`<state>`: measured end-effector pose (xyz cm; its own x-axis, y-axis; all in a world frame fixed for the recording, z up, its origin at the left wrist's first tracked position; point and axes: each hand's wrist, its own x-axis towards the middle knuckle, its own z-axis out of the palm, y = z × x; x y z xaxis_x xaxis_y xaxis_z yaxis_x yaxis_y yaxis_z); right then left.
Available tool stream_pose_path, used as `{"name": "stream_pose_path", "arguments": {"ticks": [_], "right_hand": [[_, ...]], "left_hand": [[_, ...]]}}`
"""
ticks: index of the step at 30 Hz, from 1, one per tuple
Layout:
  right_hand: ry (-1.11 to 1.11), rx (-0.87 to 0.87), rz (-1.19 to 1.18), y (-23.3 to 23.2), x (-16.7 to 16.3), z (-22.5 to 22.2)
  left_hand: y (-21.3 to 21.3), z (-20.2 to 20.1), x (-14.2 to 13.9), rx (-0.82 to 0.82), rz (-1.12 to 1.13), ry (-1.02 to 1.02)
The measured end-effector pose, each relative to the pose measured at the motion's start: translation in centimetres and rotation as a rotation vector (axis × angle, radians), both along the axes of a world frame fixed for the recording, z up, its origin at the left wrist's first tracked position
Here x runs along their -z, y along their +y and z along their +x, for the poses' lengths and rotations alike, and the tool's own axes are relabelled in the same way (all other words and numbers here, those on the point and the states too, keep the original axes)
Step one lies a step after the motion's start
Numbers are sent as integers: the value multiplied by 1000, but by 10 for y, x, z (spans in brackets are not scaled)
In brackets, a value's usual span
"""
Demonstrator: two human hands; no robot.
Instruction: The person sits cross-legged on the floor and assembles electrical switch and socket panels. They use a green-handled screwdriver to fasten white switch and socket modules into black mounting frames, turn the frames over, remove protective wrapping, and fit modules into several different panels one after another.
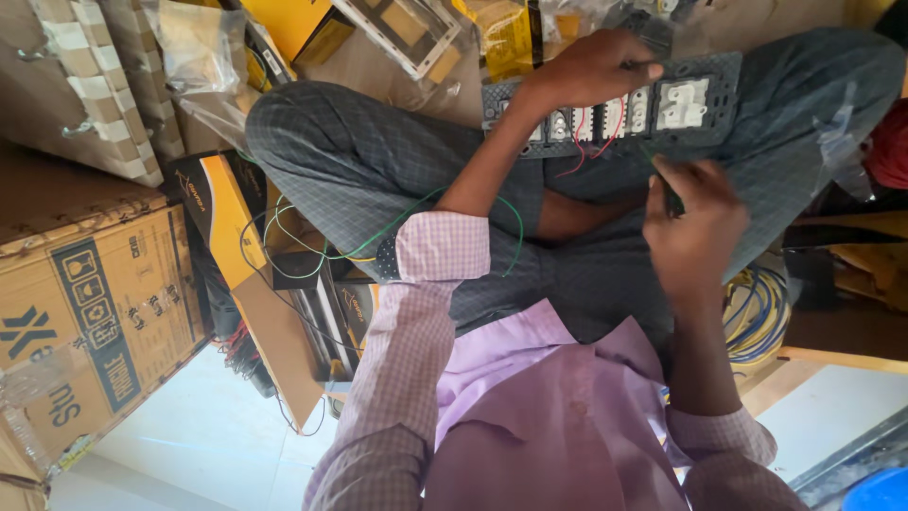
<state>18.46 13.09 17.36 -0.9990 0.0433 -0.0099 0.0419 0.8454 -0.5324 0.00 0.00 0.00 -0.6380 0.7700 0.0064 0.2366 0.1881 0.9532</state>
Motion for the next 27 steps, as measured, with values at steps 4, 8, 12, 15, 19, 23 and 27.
{"name": "stream_pose_path", "arguments": {"ticks": [4,8,12,15,19,23,27], "right_hand": [[74,52,-28,-11,16,5],[137,74,-33,-26,34,13],[134,128,-95,-36,44,22],[156,100,-86,-37,45,25],[152,94,-51,-37,45,21],[125,82,-2,-39,46,20],[115,147,26,-50,59,19]], "left_hand": [[-6,-9,-5,2,-8,-24],[-12,-17,-5,82,-44,-158],[-16,-16,-2,117,13,-245],[-16,-13,-1,118,19,-236],[-14,-14,-2,89,-8,-166],[-10,-10,-4,58,-118,-29],[-11,-8,-6,26,-267,-84]]}}
